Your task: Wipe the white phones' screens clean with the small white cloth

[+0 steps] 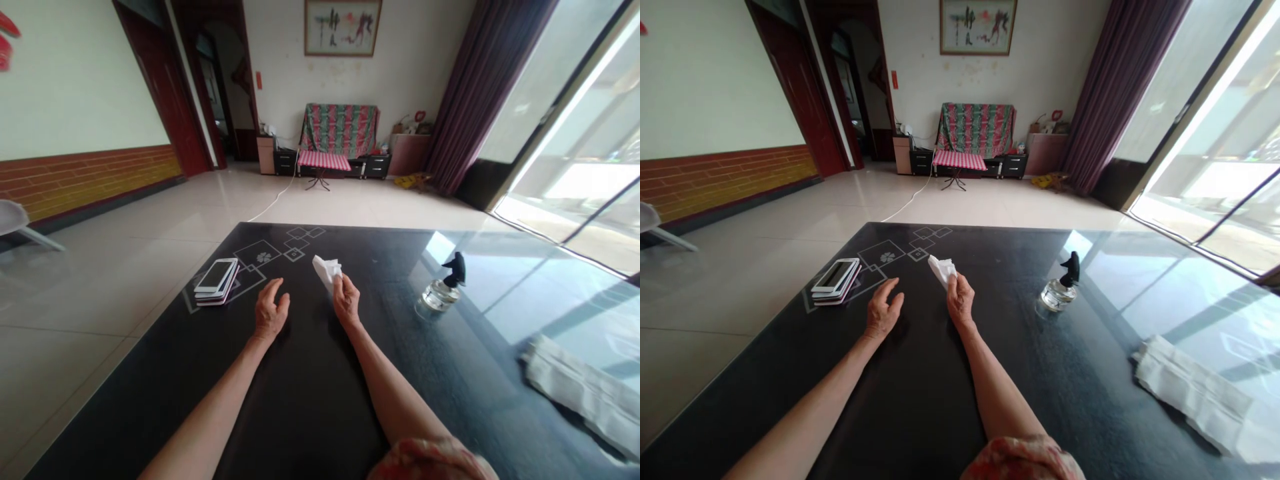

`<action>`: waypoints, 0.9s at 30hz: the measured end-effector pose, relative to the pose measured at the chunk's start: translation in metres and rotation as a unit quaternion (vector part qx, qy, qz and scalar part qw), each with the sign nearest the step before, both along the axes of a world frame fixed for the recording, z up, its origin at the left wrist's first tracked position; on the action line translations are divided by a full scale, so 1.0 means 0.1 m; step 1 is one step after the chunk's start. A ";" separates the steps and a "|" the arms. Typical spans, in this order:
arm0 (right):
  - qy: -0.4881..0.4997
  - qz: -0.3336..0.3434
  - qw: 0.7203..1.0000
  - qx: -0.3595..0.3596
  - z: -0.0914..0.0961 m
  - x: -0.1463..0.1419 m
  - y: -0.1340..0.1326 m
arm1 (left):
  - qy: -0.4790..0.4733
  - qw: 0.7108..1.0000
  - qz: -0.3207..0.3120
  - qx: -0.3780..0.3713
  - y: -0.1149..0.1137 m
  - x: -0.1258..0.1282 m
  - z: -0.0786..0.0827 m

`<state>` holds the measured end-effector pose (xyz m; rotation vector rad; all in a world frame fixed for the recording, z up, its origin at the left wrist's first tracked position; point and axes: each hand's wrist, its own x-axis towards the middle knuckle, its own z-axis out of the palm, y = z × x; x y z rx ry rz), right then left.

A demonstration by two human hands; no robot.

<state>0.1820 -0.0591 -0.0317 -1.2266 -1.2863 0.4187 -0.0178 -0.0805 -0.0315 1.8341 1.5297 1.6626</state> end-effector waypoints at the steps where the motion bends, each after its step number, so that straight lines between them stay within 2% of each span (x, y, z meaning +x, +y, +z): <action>1: 0.056 0.034 0.998 -0.022 0.02 -0.06 -0.03 | -0.057 0.997 -0.025 -0.051 0.00 0.14 0.06; 2: 0.102 0.071 0.991 -0.048 0.04 -0.11 -0.07 | -0.123 0.985 -0.058 -0.104 0.01 0.25 0.12; 5: 0.194 0.157 0.958 -0.141 0.12 -0.21 -0.20 | -0.286 0.921 -0.168 -0.204 0.02 0.49 0.28; 6: 0.209 0.168 0.949 -0.168 0.14 -0.21 -0.25 | -0.317 0.904 -0.183 -0.224 0.01 0.54 0.31; 9: 0.205 0.163 0.943 -0.206 0.22 -0.08 -0.36 | -0.383 0.875 -0.159 -0.249 -0.02 0.65 0.33; 12: 0.191 0.189 0.942 -0.202 0.27 0.13 -0.44 | -0.397 0.869 -0.148 -0.256 -0.08 0.71 0.32; 15: 0.206 0.270 0.916 -0.213 0.22 0.25 -0.49 | -0.376 0.871 -0.160 -0.272 -0.13 0.78 0.29; 17: 0.240 0.294 0.901 -0.211 0.15 0.28 -0.49 | -0.361 0.872 -0.169 -0.282 -0.14 0.84 0.25; 19: 0.282 0.285 0.891 -0.212 0.07 0.31 -0.47 | -0.368 0.861 -0.191 -0.296 -0.14 0.90 0.20; 24: 0.330 0.253 0.876 -0.243 -0.03 0.40 -0.37 | -0.436 0.797 -0.248 -0.335 -0.08 1.02 0.11; 27: 0.301 0.231 0.897 -0.226 -0.06 0.42 -0.33 | -0.428 0.792 -0.262 -0.347 -0.04 1.06 0.10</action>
